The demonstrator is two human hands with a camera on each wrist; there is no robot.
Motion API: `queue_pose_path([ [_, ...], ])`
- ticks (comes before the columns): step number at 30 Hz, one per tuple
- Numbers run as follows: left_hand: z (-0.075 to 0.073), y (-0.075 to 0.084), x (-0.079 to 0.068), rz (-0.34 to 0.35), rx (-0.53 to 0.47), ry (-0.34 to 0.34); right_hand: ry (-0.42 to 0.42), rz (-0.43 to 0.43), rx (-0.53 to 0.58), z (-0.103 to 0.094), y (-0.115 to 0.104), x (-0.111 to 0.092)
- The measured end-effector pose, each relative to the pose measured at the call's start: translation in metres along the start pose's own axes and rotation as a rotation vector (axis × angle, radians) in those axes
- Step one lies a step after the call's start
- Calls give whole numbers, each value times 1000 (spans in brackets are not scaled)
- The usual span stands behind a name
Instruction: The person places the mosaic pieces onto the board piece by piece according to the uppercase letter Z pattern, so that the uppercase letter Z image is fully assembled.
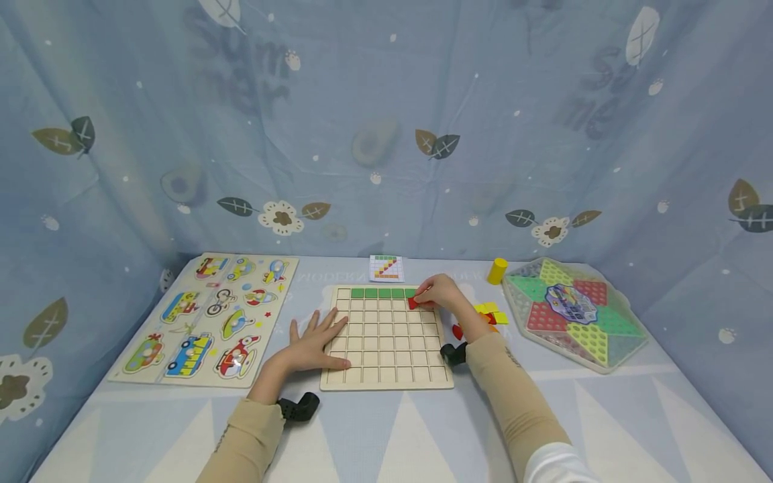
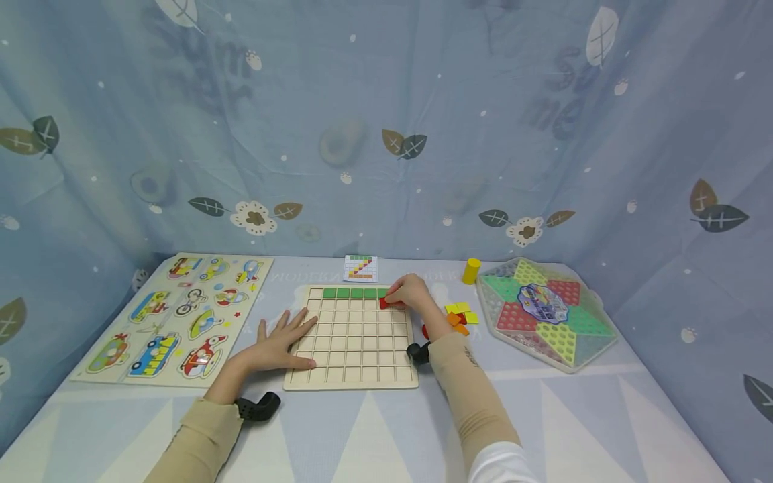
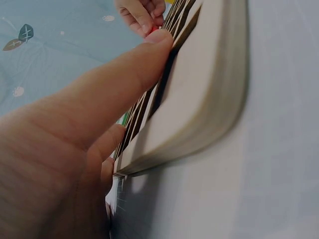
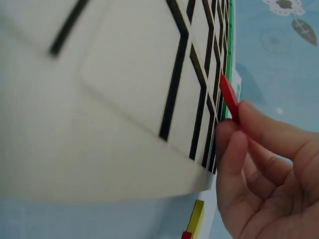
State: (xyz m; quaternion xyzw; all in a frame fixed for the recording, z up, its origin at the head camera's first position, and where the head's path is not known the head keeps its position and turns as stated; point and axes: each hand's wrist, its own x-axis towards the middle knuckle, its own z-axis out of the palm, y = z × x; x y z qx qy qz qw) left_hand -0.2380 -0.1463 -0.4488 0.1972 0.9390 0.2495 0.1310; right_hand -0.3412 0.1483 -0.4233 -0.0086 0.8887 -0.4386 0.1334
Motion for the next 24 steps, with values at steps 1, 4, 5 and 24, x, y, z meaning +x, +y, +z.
queue_pose_path([
  [1, 0, 0, 0, 0, 0, -1, 1, -3, -23, 1, 0, 1],
  [4, 1, 0, 1, -2, 2, -1, 8, -11, -92, 2, 0, 2],
  [5, 1, 0, 1, -1, 4, -1, 11, -14, -104, 3, -1, 2],
  [24, 0, 0, -1, 6, 3, 11, 18, -34, 3, -1, -1, -6],
])
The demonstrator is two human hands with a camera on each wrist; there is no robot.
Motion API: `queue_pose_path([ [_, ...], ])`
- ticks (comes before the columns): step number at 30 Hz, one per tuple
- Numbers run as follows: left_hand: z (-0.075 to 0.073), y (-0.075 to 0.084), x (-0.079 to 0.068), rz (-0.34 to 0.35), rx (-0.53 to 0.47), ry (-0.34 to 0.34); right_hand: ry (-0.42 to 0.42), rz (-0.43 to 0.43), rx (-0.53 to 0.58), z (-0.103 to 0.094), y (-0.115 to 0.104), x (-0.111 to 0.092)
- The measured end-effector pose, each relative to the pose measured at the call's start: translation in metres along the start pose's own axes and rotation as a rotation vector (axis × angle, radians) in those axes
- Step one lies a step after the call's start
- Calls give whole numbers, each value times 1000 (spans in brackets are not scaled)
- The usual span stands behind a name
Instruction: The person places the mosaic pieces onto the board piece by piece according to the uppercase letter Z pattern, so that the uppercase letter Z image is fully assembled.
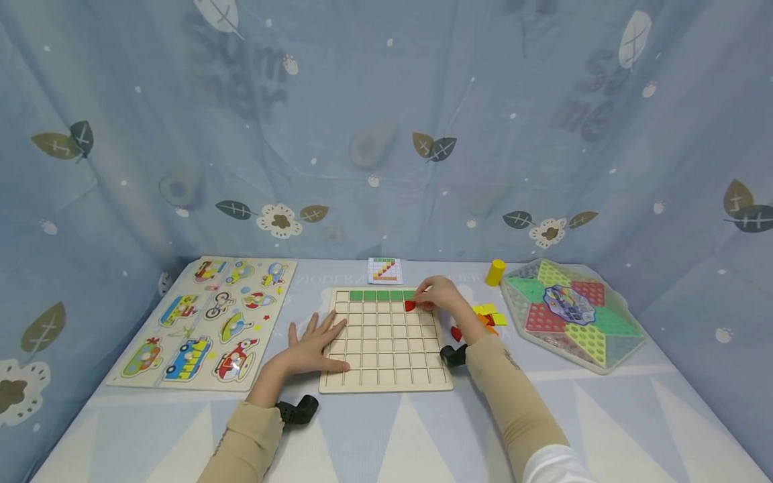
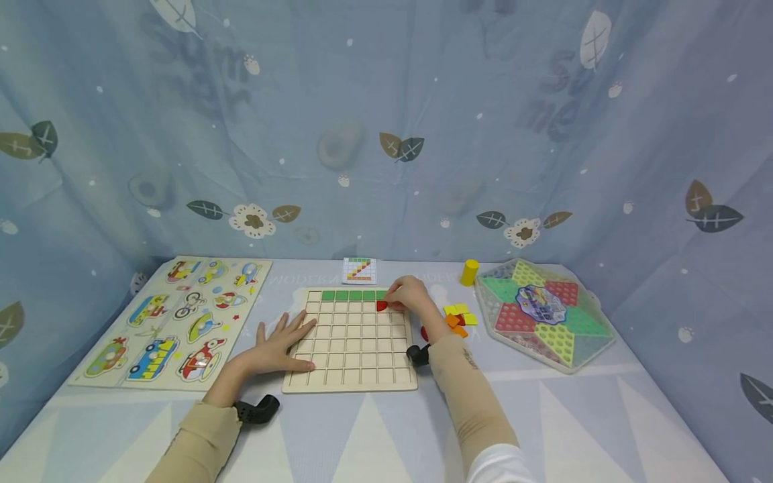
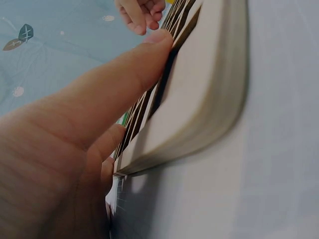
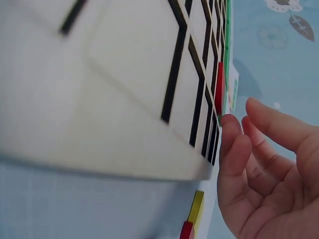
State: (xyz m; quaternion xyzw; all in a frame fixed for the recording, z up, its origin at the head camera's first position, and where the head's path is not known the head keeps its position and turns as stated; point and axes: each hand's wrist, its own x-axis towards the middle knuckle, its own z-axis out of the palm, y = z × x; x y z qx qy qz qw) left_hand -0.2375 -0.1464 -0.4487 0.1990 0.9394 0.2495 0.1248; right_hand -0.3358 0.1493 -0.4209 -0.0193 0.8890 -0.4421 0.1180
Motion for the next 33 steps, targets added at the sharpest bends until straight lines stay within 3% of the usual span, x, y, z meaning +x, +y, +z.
queue_pose_path([
  [11, -2, 0, -2, 4, -13, 4, 118, 111, 124, -19, 18, -5],
  [15, -2, 0, -3, 7, -13, 5, 157, 113, 120, -25, 28, -7],
  [23, -1, 0, -2, 4, -11, 8, 185, 53, 58, -29, 38, -9],
  [27, -1, 0, -1, 1, -14, 3, 197, 66, 25, -28, 39, -8],
  [33, 0, 0, 0, 7, -18, -2, 172, 116, -150, -27, 40, -7],
])
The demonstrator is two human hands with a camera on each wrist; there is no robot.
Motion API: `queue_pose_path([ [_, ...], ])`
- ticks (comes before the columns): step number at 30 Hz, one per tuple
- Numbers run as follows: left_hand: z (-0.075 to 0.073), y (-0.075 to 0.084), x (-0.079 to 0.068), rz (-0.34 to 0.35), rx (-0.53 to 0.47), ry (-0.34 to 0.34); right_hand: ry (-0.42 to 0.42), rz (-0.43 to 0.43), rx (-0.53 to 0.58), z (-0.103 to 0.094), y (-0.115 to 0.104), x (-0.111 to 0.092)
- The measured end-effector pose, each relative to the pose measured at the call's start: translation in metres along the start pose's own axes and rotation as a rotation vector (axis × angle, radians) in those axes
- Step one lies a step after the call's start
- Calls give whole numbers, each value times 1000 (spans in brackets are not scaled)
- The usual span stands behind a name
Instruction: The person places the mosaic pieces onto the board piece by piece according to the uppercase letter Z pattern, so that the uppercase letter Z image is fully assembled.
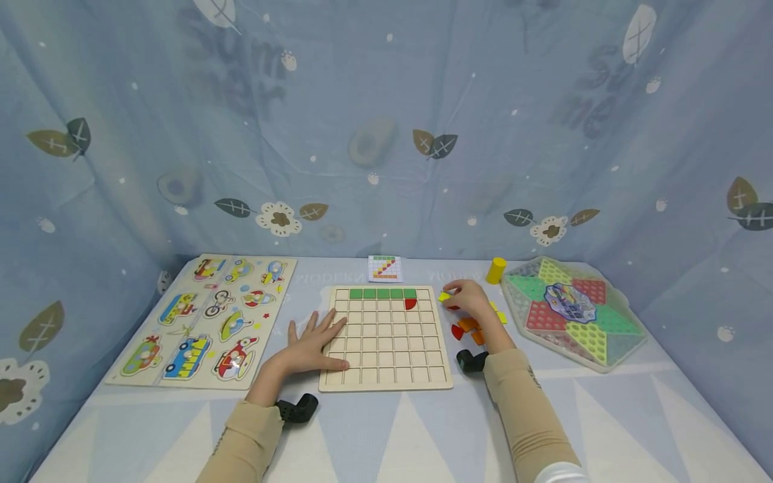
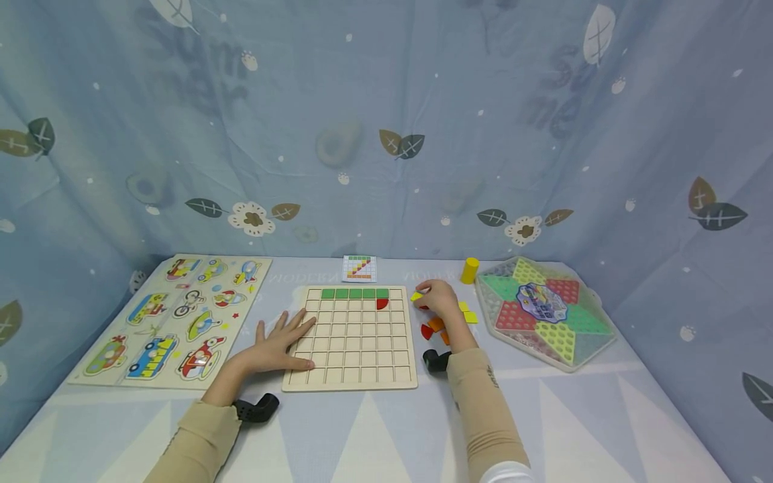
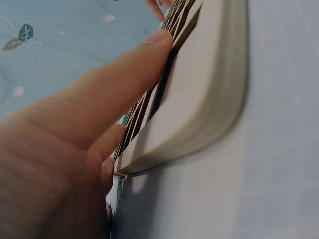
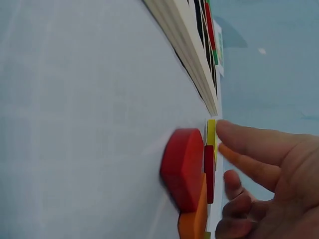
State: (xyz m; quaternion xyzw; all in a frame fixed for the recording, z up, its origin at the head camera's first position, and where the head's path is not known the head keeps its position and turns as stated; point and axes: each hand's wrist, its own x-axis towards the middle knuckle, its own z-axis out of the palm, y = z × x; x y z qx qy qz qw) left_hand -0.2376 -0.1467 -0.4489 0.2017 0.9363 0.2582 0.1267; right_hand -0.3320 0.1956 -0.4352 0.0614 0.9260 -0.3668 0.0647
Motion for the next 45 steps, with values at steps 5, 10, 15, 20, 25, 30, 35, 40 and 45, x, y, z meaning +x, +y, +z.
queue_pose_path([
  [5, 0, 0, -1, -1, 6, -3, -17, -12, -94, 1, 0, 0],
  [10, 0, 0, -1, -5, 13, -3, -5, -27, -48, 0, -2, 0],
  [15, 1, -1, -1, -6, 9, -6, -10, -17, 28, 0, -5, 0],
  [20, 0, 0, 0, -11, 6, -9, -30, 13, 128, 0, -11, -1],
  [25, 0, 0, 0, -12, 7, -6, -68, 20, 184, 3, -21, -4],
  [30, 0, 0, 0, -9, 10, -1, -140, -40, 285, 10, -33, -6],
  [35, 0, -1, 0, -9, 13, 4, -215, -81, 356, 20, -47, -5],
  [40, -1, -1, -1, -4, 10, 3, -261, -119, 313, 29, -59, -3],
  [45, -1, 0, -1, -4, -1, -2, -252, -153, 188, 36, -67, -2],
])
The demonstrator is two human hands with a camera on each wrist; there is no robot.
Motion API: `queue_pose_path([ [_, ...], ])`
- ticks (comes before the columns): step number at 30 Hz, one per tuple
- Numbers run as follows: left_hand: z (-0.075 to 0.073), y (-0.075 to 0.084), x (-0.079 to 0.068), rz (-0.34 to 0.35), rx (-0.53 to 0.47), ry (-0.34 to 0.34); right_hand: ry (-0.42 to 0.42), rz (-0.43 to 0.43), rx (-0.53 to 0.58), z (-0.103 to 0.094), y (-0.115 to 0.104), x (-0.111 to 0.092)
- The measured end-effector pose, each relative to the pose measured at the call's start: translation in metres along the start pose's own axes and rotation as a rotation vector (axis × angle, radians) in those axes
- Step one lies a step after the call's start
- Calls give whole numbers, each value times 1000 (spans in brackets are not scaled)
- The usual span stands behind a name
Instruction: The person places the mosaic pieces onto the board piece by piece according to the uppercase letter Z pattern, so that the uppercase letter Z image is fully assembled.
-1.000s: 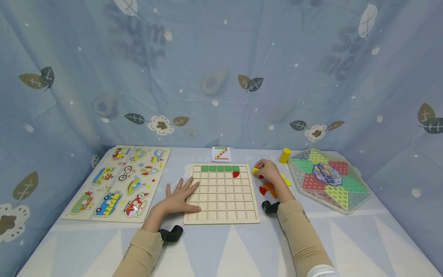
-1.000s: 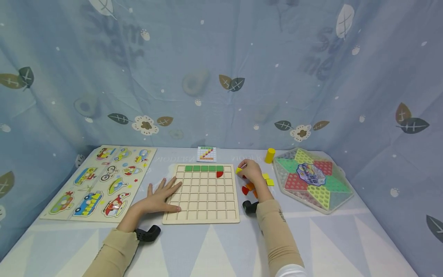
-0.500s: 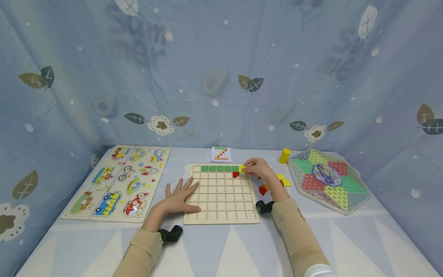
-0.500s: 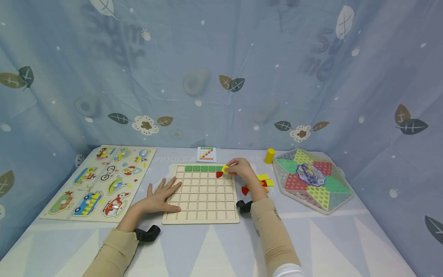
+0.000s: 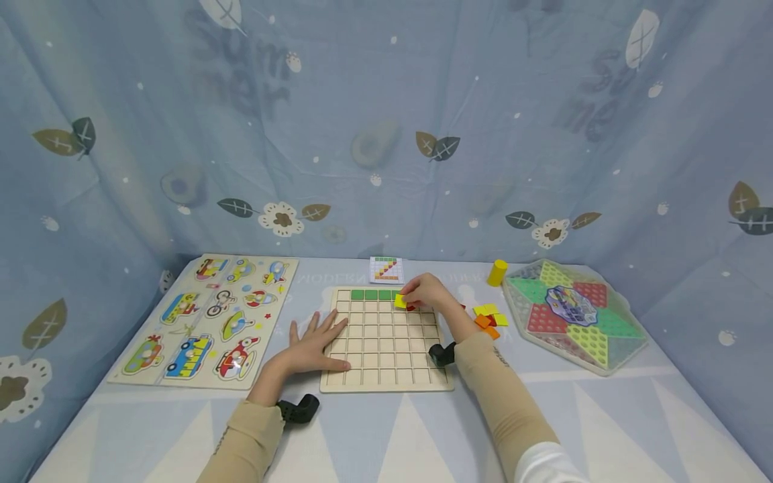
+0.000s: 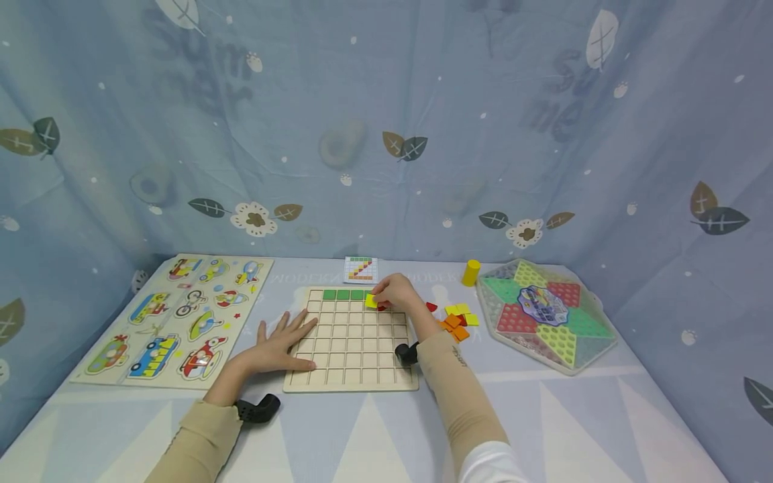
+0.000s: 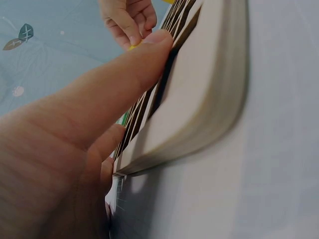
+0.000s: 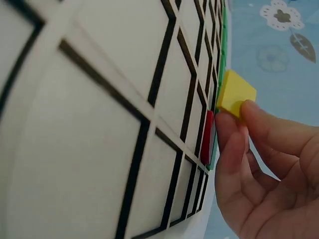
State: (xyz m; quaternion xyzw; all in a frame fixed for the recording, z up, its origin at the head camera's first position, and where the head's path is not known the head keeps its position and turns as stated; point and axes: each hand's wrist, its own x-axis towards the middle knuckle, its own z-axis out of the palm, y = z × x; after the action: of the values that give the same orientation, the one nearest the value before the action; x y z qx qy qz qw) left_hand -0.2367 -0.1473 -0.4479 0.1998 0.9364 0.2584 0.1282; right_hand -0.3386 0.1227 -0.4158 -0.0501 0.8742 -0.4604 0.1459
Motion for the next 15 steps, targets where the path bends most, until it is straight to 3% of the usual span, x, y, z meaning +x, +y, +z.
queue_pose_path([
  [6, 0, 2, -1, -3, -9, -3, 18, -27, -162, 3, 0, 3],
  [15, 1, 0, 1, -6, 2, -2, 56, -20, -269, 11, -2, 5],
])
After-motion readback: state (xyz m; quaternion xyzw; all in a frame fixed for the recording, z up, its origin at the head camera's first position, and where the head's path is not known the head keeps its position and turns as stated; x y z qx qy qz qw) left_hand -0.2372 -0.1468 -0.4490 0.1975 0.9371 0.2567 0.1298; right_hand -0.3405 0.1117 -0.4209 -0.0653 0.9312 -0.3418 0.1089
